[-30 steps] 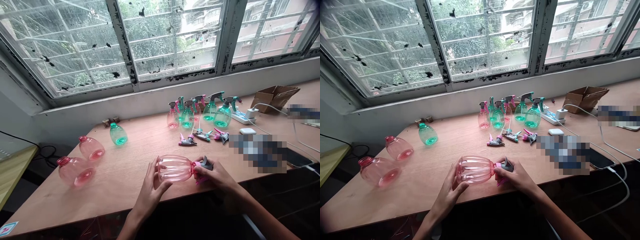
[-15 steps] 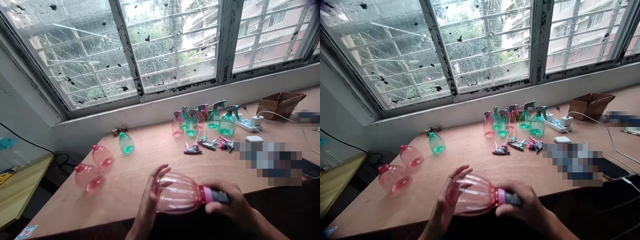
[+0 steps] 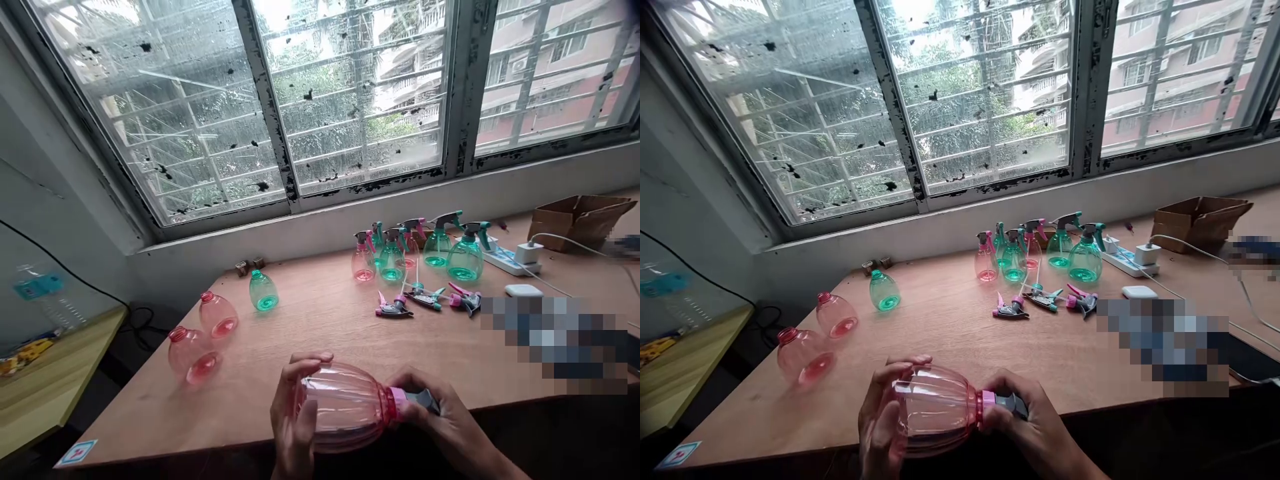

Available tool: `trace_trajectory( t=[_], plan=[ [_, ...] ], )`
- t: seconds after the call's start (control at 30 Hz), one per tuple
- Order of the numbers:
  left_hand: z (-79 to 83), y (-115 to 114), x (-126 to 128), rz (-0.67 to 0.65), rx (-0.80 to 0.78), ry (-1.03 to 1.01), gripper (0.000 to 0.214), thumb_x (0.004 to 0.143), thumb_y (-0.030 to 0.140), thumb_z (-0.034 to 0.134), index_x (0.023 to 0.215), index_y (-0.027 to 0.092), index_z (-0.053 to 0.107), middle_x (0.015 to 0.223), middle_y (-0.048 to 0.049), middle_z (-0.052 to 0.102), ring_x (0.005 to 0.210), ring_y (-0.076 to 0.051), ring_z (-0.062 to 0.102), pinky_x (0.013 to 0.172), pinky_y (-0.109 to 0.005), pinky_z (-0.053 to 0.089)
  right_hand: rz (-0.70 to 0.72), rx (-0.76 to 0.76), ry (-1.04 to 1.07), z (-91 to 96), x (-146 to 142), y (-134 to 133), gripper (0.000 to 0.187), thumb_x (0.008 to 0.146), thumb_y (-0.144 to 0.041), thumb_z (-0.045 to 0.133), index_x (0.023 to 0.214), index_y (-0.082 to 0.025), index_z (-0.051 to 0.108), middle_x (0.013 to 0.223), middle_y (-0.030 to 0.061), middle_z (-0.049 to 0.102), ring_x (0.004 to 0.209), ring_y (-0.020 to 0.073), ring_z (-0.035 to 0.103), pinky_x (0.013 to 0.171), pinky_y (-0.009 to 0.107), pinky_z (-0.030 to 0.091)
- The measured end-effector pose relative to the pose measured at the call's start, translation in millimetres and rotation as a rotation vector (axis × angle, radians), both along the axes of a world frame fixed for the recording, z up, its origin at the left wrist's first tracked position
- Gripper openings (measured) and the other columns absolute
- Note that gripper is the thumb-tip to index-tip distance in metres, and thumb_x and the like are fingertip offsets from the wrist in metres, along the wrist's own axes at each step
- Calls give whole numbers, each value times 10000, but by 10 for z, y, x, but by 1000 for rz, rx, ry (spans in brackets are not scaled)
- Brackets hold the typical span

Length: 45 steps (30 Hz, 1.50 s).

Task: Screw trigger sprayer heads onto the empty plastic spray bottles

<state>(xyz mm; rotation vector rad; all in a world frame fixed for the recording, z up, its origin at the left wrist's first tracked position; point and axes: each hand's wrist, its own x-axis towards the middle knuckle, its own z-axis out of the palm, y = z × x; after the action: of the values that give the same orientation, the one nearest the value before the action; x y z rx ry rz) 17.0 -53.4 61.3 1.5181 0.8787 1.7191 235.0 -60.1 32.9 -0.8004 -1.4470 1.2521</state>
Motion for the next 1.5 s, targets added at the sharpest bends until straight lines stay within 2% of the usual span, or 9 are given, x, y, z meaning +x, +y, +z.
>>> trace_trajectory(
  t=[0.13,0.27,0.4,0.57,0.8,1.07,1.33,1.43,1.5],
  plan=[
    [-45,206,-124,38,-114,-189,350,942,531,468,1137,250,540,1110,-65,686,1069,-292,662,946,-463,503,65,3,12,150,43,117,373,821,-484,750,1079,-238,642,899,58,741,818,257,707,717,360,556],
    [-157,447,-279,59,-284,-42,416,983,540,413,1261,233,448,1371,-125,559,1242,-270,575,1080,-461,412,-82,231,-186,487,15,496,240,934,-415,626,1056,-213,668,868,72,752,760,242,717,677,363,579],
    [-303,560,-342,-1,-378,105,467,966,505,503,1320,219,400,1439,-176,474,1270,-289,551,1062,-483,436,-114,461,-587,944,-59,1178,209,940,-390,629,988,-198,695,782,32,757,596,181,685,529,276,518],
    [-447,551,-314,-109,-331,266,584,946,460,570,1422,237,315,1465,-165,429,1227,-254,559,1101,-470,415,-317,424,-829,1382,-166,2163,149,927,-293,664,1017,-177,689,774,31,768,660,200,725,651,297,541],
    [-509,526,-341,-176,-295,371,600,959,389,573,1467,250,285,1489,-150,396,1257,-254,523,1134,-485,376,-574,289,-968,1246,-442,2932,302,967,-306,623,1243,-186,597,1256,88,634,1025,247,665,856,450,573],
    [-482,524,-348,-173,-300,444,614,965,392,559,1482,253,258,1485,-149,402,1265,-258,520,1126,-489,378,-712,278,-991,1048,-355,3140,312,966,-307,623,1252,-185,592,1266,91,630,1037,252,662,864,458,570],
    [-404,510,-285,-114,-258,458,573,945,366,586,1446,253,332,1437,-144,480,1236,-271,558,1078,-503,429,-592,488,-1013,1095,-189,3033,293,967,-308,623,1231,-182,604,1238,84,644,1013,244,670,849,451,574],
    [-167,465,-413,52,-201,442,500,950,361,570,1409,274,390,1451,-111,454,1347,-299,439,1142,-542,325,-549,596,-985,1121,-132,2856,366,966,-296,618,1308,-186,548,1298,106,616,1063,258,655,896,457,555],
    [39,435,-669,395,-71,407,397,961,371,531,1338,272,455,1420,-91,466,1377,-315,389,1185,-565,224,-540,668,-948,1121,-39,2680,428,974,-289,587,1373,-173,483,1381,145,556,1185,289,595,977,460,511]
  ],
)
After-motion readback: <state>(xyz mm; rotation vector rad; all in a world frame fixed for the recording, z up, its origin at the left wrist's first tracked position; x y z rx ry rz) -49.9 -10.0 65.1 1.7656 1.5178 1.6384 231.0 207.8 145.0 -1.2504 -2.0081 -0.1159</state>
